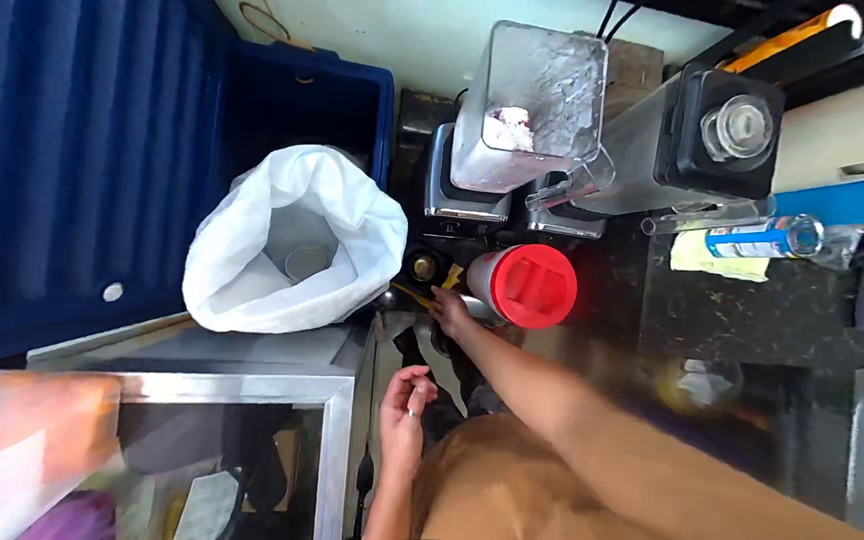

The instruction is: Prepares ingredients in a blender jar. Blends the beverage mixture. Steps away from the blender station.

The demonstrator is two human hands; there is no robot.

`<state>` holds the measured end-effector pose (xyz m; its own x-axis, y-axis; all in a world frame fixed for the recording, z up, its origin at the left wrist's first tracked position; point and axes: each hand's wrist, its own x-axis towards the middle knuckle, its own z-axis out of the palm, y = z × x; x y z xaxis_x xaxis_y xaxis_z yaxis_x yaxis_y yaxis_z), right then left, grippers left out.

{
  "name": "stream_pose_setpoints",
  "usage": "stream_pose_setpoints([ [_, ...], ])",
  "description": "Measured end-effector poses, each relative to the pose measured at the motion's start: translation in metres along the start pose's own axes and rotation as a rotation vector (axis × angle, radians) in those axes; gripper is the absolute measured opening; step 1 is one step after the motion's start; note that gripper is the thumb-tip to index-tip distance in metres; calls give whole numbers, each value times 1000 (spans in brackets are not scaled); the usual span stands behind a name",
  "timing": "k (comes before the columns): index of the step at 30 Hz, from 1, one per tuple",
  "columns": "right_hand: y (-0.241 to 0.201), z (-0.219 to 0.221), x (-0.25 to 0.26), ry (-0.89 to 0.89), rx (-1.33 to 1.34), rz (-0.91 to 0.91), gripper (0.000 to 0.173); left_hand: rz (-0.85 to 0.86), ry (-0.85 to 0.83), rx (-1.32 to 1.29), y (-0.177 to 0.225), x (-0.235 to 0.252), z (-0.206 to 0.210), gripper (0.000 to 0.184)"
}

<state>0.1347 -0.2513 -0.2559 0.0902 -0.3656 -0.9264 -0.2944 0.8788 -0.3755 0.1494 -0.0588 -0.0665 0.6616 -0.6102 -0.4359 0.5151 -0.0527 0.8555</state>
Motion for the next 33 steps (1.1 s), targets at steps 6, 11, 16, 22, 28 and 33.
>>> stream_pose_setpoints([
  [6, -30, -4, -71, 9, -29, 77, 35, -636, 306, -330, -89, 59, 8, 40],
  [11, -74, -60, -205, -308, -11, 251, 27, -383, -104, -918, -79, 66, 24, 51],
  [16, -118, -94, -269, -551, -42, 188, 32, -302, -21, -779, -11, 56, 50, 50],
  [22, -86, -78, -176, -557, -308, -255, 58, 325, -125, 193, 185, 121, 81, 94],
  [28, -73, -40, -76, -134, -387, -433, 68, 664, -438, 1259, 315, 216, 193, 66],
  [33, -75, -60, -61, 81, -314, -376, 65, 640, -653, 1668, 313, 264, 242, 62],
])
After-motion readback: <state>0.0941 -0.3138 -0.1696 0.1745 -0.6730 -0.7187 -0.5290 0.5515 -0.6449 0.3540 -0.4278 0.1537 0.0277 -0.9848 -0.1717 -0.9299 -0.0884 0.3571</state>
